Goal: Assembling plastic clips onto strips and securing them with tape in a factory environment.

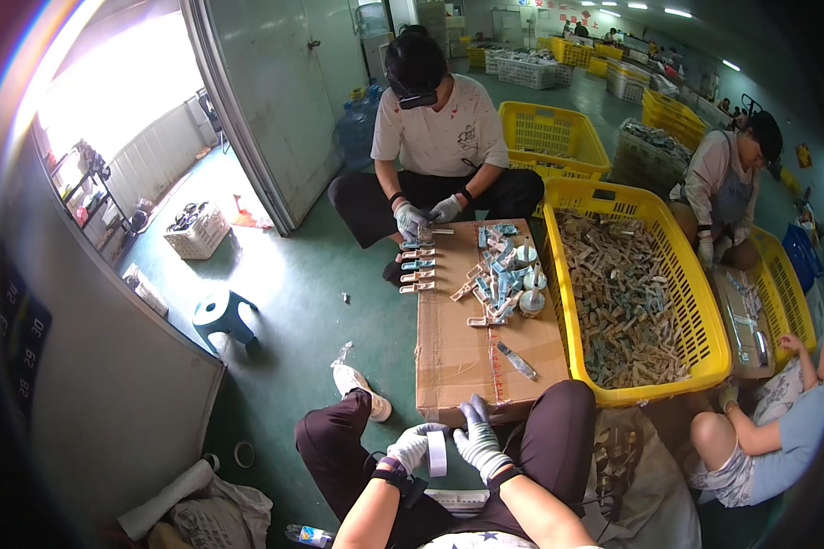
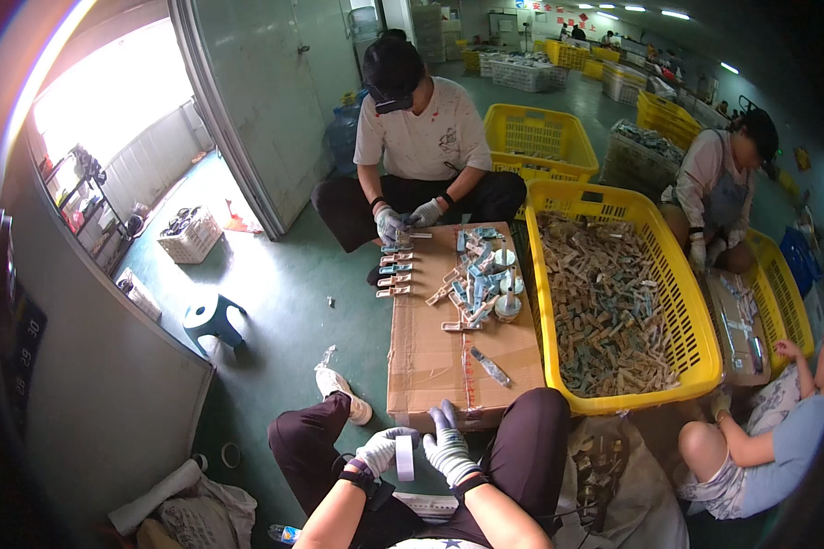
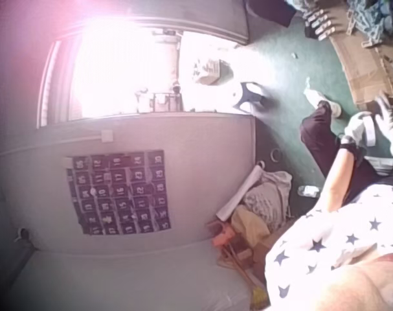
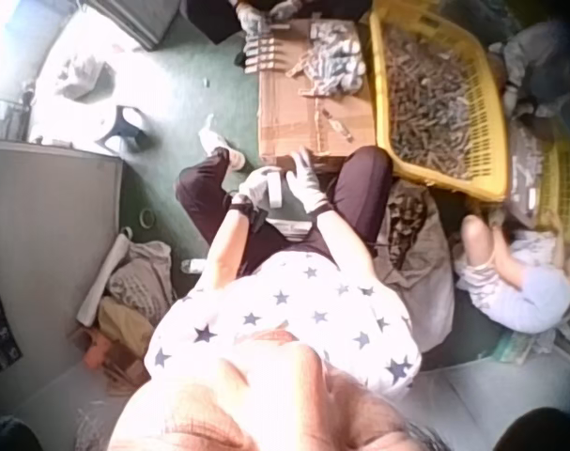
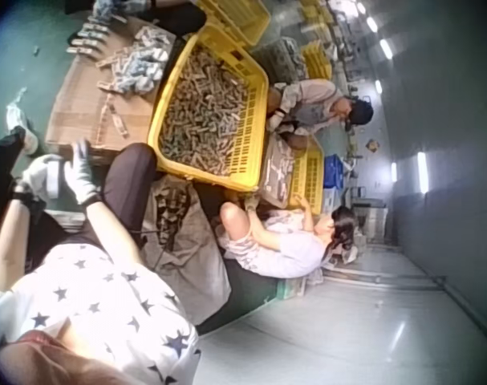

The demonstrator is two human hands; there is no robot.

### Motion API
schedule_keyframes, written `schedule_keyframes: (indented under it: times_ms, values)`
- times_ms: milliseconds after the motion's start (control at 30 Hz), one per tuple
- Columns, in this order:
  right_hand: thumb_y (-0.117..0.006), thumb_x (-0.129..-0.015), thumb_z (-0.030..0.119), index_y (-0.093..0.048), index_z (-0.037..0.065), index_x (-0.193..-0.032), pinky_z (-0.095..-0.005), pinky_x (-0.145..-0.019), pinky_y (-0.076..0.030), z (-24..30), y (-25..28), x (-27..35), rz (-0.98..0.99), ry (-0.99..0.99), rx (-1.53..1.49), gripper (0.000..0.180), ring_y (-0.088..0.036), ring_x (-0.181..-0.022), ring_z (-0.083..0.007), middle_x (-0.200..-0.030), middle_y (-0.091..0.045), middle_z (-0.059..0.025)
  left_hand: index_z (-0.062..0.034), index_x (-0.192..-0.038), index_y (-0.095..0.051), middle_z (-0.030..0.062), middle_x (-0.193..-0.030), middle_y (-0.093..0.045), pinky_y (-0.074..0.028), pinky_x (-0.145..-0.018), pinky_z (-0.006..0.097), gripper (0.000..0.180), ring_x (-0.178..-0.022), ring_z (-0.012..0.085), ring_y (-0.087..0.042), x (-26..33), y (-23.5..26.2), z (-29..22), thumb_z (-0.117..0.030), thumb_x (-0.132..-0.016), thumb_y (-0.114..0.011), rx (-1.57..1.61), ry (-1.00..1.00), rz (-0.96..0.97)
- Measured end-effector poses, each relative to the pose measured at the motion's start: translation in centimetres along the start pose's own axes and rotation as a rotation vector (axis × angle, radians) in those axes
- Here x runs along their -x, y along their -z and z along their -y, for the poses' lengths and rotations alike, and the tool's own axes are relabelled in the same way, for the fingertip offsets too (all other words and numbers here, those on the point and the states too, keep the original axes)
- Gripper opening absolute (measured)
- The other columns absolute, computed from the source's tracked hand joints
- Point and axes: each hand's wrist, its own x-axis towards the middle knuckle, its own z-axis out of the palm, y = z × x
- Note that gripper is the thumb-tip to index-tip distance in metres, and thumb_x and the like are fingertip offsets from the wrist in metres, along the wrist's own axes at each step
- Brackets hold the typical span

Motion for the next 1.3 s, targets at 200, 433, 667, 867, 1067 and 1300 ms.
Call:
schedule_keyframes:
  times_ms: [200, 433, 667, 867, 1067, 1300]
  values:
    - [-0.062, -0.074, 0.001, -0.041, 0.006, -0.130, -0.0365, -0.107, -0.034, -0.17, -0.06, 0.02, -0.004, -0.008, -0.006, 0.060, -0.026, -0.136, -0.0394, -0.148, -0.024, -0.0222, -0.0030, -0.104, -0.065, 0.0045, -0.095, -0.068, -0.053, -0.074, 0.028, 0.023, -0.083, 0.0146, -0.065, -0.14, 0.11, 0.09, -0.004, -0.081, -0.069, 0.017, -0.001, 0.004]
    - [-0.063, -0.074, 0.001, -0.040, 0.006, -0.130, -0.0376, -0.108, -0.032, -0.31, -0.09, 0.04, -0.004, 0.004, -0.017, 0.060, -0.025, -0.137, -0.0400, -0.148, -0.024, -0.0233, -0.0017, -0.104, -0.065, 0.0056, -0.096, -0.068, -0.053, -0.076, 0.029, 0.024, -0.084, 0.0158, -0.065, -0.42, 0.39, 0.31, -0.002, -0.080, -0.068, 0.028, 0.002, 0.011]
    - [-0.062, -0.074, 0.000, -0.040, 0.006, -0.130, -0.0374, -0.109, -0.031, -0.26, -0.05, 0.04, 0.011, -0.017, -0.017, 0.060, -0.025, -0.137, -0.0401, -0.148, -0.024, -0.0236, -0.0009, -0.105, -0.065, 0.0070, -0.097, -0.068, -0.054, -0.077, 0.030, 0.024, -0.086, 0.0168, -0.065, -0.86, 0.69, 0.65, 0.000, -0.081, -0.067, 0.028, 0.002, 0.003]
    - [-0.062, -0.074, 0.001, -0.040, 0.006, -0.130, -0.0378, -0.110, -0.030, -0.06, -0.05, 0.05, 0.007, -0.010, -0.025, 0.059, -0.025, -0.137, -0.0401, -0.148, -0.024, -0.0235, -0.0009, -0.105, -0.065, 0.0071, -0.097, -0.068, -0.053, -0.078, 0.030, 0.024, -0.086, 0.0169, -0.065, -0.75, 0.67, 0.57, -0.001, -0.081, -0.068, 0.049, 0.021, -0.007]
    - [-0.062, -0.074, 0.001, -0.040, 0.005, -0.129, -0.0379, -0.111, -0.028, -0.23, 0.06, 0.03, -0.006, 0.002, -0.015, 0.060, -0.024, -0.137, -0.0397, -0.148, -0.024, -0.0233, -0.0011, -0.104, -0.065, 0.0062, -0.095, -0.068, -0.053, -0.077, 0.029, 0.023, -0.084, 0.0161, -0.065, -0.29, -0.11, 0.01, -0.002, -0.081, -0.067, 0.058, 0.015, 0.001]
    - [-0.062, -0.074, 0.001, -0.040, 0.006, -0.130, -0.0374, -0.111, -0.027, -0.23, -0.07, 0.07, -0.004, -0.004, -0.005, 0.060, -0.025, -0.137, -0.0391, -0.148, -0.024, -0.0227, -0.0062, -0.109, -0.064, 0.0030, -0.094, -0.067, -0.052, -0.069, 0.028, 0.027, -0.078, 0.0140, -0.063, -0.12, -0.14, -0.06, 0.000, -0.082, -0.064, 0.008, -0.001, 0.001]
